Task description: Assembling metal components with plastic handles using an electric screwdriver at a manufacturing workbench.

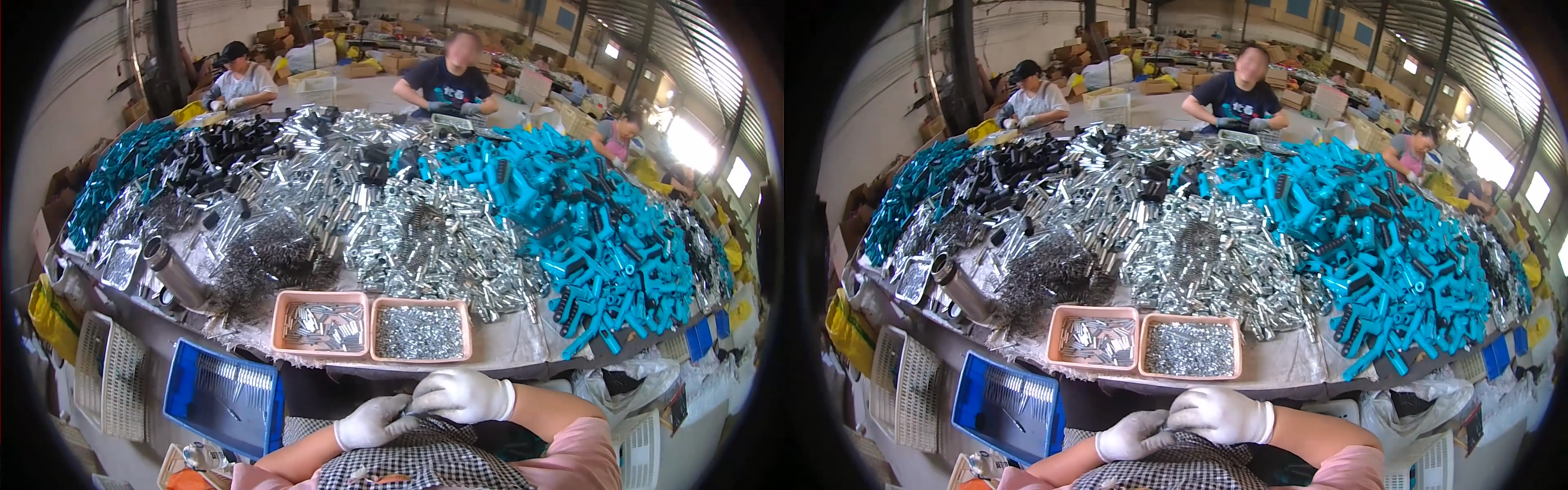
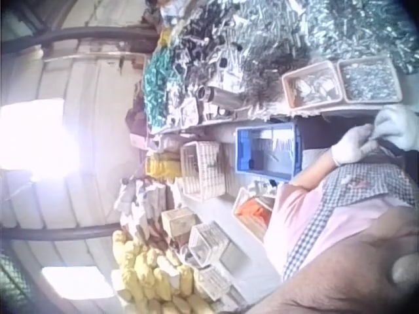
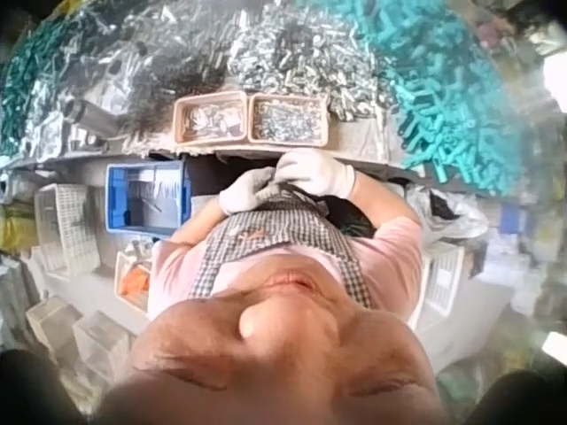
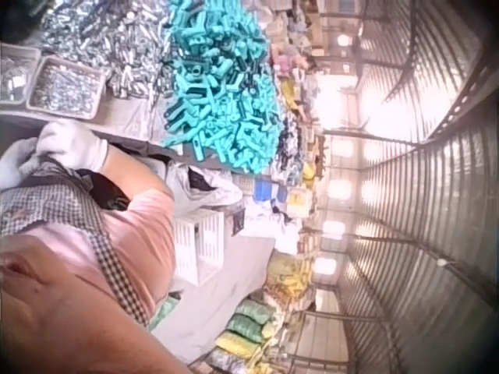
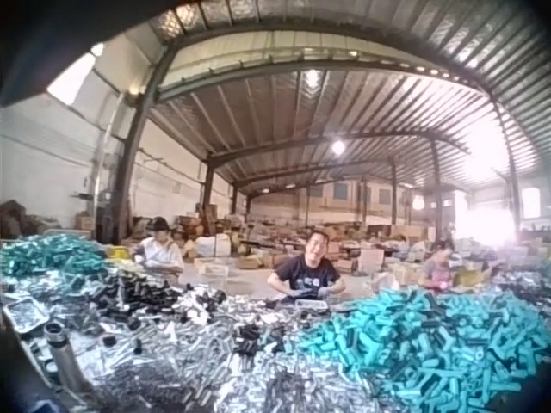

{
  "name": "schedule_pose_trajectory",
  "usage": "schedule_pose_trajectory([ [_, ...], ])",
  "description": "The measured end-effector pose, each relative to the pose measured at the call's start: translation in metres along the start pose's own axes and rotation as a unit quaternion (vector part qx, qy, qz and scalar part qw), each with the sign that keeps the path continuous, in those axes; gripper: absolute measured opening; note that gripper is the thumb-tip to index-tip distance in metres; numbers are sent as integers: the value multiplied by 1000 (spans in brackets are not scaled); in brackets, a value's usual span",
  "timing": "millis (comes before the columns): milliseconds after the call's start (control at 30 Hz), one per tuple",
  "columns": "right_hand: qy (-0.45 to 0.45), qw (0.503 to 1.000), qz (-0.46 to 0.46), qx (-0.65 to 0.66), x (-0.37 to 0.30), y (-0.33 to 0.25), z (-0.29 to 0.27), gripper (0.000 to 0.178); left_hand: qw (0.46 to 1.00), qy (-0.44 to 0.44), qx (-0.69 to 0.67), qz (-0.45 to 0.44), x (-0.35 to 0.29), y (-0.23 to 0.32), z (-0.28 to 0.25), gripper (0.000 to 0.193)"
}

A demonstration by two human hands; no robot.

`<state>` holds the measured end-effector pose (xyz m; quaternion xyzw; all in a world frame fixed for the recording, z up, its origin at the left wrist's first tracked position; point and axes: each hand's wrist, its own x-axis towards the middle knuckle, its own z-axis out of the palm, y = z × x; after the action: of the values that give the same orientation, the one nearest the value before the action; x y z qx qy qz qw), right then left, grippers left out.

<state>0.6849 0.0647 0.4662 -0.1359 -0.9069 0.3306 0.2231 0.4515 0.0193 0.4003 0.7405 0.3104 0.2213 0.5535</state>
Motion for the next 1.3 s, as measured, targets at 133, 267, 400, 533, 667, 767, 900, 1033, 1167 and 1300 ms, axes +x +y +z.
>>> schedule_pose_trajectory([
  [133, -36, 998, 13, -52, 6, -2, 2, 28, 998, 24, -13, 48, 2, -9, 8, 48],
  [267, -86, 982, 80, -146, 6, -10, -4, 24, 995, 79, -53, 28, 4, -6, 12, 50],
  [400, -188, 936, 153, -255, 6, -12, -1, 44, 1000, -8, -20, 13, 2, -2, 10, 46],
  [533, -151, 947, 142, -247, 2, -7, 3, 49, 999, -10, -32, 31, 1, -9, 11, 37],
  [667, -43, 983, 102, -145, 9, -17, -5, 43, 999, 17, -33, 23, 1, -12, 10, 34],
  [767, -61, 983, 92, -144, -3, -6, 1, 39, 999, 6, 12, 42, 8, -8, 11, 32],
  [900, -171, 942, 198, -209, 4, -17, -5, 39, 998, 27, -10, 51, 2, -11, 16, 32],
  [1033, -59, 982, 119, -132, 8, -20, -6, 48, 997, 45, -15, 58, 2, -18, 20, 34],
  [1167, -139, 964, 176, -143, -8, -13, -1, 44, 999, -29, -19, 1, 5, -6, 17, 37],
  [1300, -143, 949, 212, -183, -10, -17, -5, 47, 999, 9, -31, 21, 2, -12, 18, 35],
])
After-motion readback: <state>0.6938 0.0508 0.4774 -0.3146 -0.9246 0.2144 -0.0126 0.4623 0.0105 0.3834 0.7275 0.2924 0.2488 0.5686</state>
